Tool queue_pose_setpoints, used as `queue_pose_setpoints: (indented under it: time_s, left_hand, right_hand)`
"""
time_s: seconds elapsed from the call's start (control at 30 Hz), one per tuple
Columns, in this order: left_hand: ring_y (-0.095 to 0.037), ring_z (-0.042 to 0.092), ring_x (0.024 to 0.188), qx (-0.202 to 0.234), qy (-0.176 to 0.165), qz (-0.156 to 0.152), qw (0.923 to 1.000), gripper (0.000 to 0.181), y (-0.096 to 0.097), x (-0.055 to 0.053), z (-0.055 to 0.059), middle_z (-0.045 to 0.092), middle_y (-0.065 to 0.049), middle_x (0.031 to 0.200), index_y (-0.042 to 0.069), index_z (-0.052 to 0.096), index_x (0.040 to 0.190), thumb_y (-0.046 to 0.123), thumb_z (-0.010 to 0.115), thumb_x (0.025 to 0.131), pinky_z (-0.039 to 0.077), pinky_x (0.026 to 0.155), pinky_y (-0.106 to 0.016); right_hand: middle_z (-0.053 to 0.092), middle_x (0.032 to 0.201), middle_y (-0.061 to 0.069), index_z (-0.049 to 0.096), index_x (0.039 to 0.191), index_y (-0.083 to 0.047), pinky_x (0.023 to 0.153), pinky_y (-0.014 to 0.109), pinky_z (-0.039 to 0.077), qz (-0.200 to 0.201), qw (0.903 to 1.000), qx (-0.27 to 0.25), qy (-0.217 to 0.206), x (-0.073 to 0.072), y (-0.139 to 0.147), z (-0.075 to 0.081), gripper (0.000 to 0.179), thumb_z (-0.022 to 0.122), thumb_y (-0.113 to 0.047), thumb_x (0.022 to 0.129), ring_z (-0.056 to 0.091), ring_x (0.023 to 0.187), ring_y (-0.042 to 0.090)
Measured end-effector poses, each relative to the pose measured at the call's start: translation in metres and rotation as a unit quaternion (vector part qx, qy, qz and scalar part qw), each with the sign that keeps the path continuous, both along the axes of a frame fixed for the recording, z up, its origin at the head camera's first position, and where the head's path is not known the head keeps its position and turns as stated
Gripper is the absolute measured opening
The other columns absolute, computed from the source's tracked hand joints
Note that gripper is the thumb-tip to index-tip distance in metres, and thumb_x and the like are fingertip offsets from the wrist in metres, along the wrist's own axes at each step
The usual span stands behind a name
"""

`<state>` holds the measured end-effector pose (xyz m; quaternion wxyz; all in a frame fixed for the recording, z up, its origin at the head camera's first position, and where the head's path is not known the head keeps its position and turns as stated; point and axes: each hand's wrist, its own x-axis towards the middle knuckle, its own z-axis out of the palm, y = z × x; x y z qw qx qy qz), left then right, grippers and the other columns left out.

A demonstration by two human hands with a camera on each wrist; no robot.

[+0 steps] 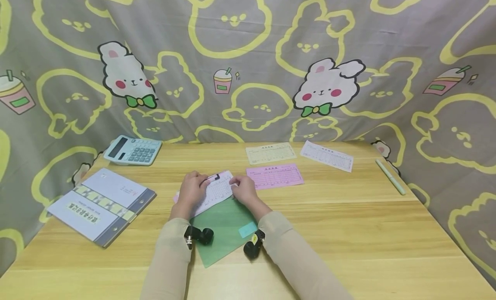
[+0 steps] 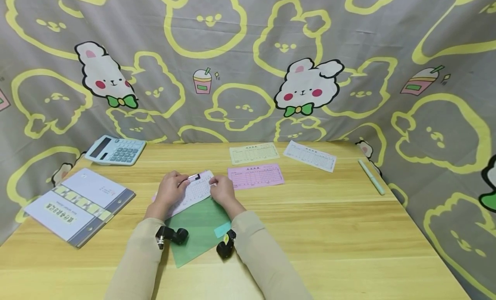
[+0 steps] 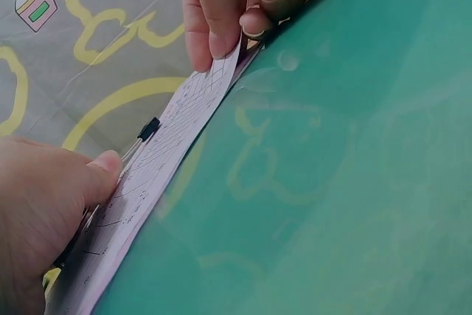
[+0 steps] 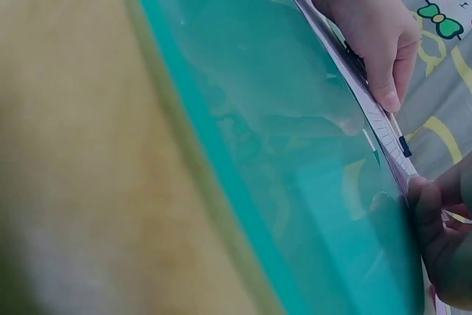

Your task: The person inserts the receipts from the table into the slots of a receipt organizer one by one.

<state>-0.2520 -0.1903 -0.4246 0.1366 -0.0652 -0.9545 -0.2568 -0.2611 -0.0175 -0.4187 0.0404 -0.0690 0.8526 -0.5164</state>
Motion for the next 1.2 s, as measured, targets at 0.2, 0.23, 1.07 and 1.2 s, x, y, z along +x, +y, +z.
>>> queue_pose_setpoints:
  time_s: [0.2,0.23,1.07,1.2]
  left_hand:
    - [-0.028,0.044,0.088,0.001,-0.003,-0.001,1.0000,0.027,0.000,0.000,0.000,0.052,-0.012,0.091,0.000,0.060,0.106,0.015,0.053,0.085,0.036,0.077,-0.041]
    - [-0.028,0.044,0.088,0.001,-0.003,-0.002,1.0000,0.027,0.000,0.000,0.000,0.052,-0.012,0.091,0.000,0.060,0.106,0.015,0.053,0.085,0.036,0.078,-0.041]
    - [-0.028,0.043,0.089,0.036,0.037,0.003,0.9986,0.030,-0.002,0.000,-0.011,0.051,-0.012,0.092,-0.002,0.060,0.104,0.015,0.059,0.080,0.035,0.078,-0.041]
    - [-0.027,0.043,0.089,0.044,0.029,0.008,0.9986,0.031,-0.002,0.000,-0.011,0.050,-0.011,0.092,-0.001,0.060,0.105,0.018,0.059,0.080,0.035,0.078,-0.039]
  right_hand:
    - [0.051,0.065,0.006,0.061,0.086,0.001,0.039,0.021,0.042,-0.003,1.0000,0.004,-0.003,-0.002,-0.002,0.001,0.019,0.051,0.009,0.072,0.049,0.041,0.010]
    - [0.051,0.065,0.006,0.061,0.086,0.001,0.039,0.021,0.042,-0.003,1.0000,0.004,-0.003,-0.002,-0.002,0.002,0.019,0.051,0.009,0.072,0.049,0.041,0.010]
    - [0.055,0.083,0.010,0.055,0.107,0.003,0.052,0.028,0.048,0.048,0.9954,-0.083,-0.006,0.005,0.044,0.009,0.031,0.060,-0.007,0.078,0.055,0.062,0.019]
    - [0.056,0.083,0.011,0.055,0.106,0.003,0.055,0.033,0.048,0.046,0.9948,-0.090,0.010,0.006,0.065,0.018,0.030,0.060,-0.006,0.078,0.055,0.064,0.019]
